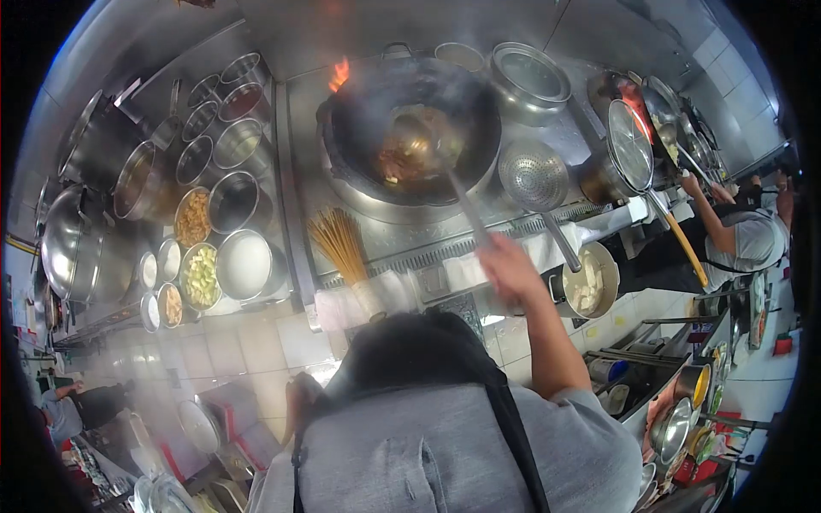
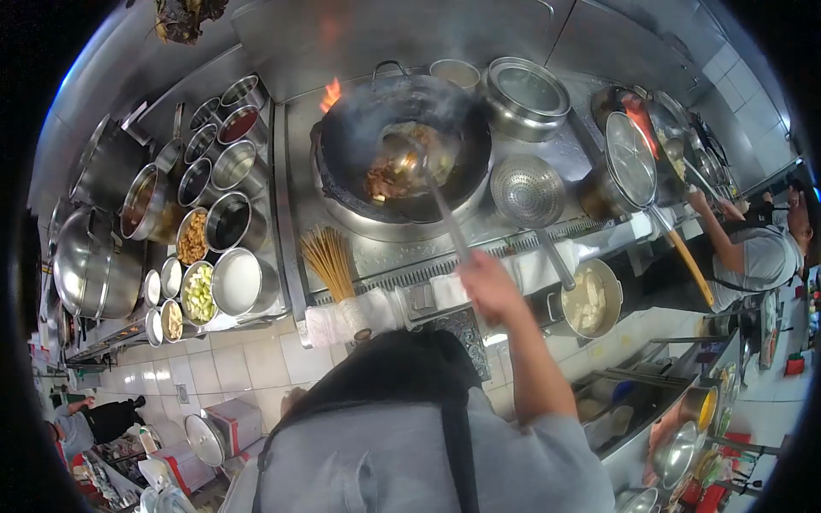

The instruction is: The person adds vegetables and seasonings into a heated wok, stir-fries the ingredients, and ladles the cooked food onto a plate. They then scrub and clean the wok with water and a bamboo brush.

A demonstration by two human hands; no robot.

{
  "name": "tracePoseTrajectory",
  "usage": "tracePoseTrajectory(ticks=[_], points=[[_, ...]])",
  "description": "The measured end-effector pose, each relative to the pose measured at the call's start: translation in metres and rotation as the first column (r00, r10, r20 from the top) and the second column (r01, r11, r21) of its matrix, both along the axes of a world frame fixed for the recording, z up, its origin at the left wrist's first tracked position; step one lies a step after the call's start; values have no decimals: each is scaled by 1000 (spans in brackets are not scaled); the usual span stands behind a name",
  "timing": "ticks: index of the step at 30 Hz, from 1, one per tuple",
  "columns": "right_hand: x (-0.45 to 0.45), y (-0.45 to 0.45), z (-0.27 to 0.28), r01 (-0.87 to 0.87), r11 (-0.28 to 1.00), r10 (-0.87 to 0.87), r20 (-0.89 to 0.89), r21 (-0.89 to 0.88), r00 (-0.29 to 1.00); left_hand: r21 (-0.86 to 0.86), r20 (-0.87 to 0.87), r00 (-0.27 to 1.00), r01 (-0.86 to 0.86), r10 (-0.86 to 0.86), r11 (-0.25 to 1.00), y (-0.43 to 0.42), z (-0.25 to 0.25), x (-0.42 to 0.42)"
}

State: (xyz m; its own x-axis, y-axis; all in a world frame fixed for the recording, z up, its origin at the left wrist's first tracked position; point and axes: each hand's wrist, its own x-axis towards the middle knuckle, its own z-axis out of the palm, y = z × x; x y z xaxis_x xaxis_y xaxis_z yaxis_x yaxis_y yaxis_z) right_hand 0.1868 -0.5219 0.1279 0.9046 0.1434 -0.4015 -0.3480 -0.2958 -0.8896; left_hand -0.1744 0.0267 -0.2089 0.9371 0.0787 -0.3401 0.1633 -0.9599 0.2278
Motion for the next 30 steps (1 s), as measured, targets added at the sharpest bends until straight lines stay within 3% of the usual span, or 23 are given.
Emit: tracePoseTrajectory(ticks=[1,2,3,4,7,8,9,11,12,13,14,15,17,20,24,27,30], points=[[19,-7,-5,8,999,-7,30,-36,1000,-199,44,984,-160,172,967,-7,19,9],[37,-13,-9,46,998,-44,65,-37,997,-402,76,938,-283,339,871,-29,72,33],[53,-18,-14,84,996,-80,98,-32,992,-673,-165,779,-537,604,509,-37,85,48],[65,-21,-16,122,992,-118,129,-23,985,-755,-468,553,-655,690,13,-45,98,60],[90,-17,-14,131,991,-129,86,-24,988,-854,-517,674,-449,528,-263,-33,67,44],[93,-22,-14,53,996,-46,108,-66,993,-868,-316,717,-482,622,115,-43,59,35],[91,-28,-16,-23,994,36,125,-106,992,-734,-101,768,-487,632,474,-54,59,27],[68,-31,-1,-107,956,162,187,-274,969,-459,12,822,-502,570,733,-76,68,13],[52,-38,-14,-109,945,210,317,-307,925,-292,51,846,-496,531,818,-88,71,5],[36,-46,-30,-104,936,254,440,-336,862,-171,-37,832,-551,553,817,-99,63,-5],[30,-52,-41,-89,929,288,554,-358,781,-216,126,885,-416,448,883,-104,32,-33],[33,-56,-29,-159,956,242,358,-246,902,-219,288,900,-269,325,938,-112,8,-56],[34,-65,8,-203,979,204,-113,13,973,-182,68,918,-374,391,909,-138,19,-61],[49,-77,2,-187,980,193,-82,66,978,-205,-45,885,-461,463,863,-179,34,-57],[61,-101,-6,-145,849,285,-208,509,936,-256,-63,844,-530,533,808,-218,41,-45],[69,-100,-13,-256,909,314,-137,329,939,-295,-54,815,-565,577,771,-240,46,-36],[66,-110,-3,-345,888,396,-126,304,910,-339,-29,784,-591,620,732,-252,54,-25]])
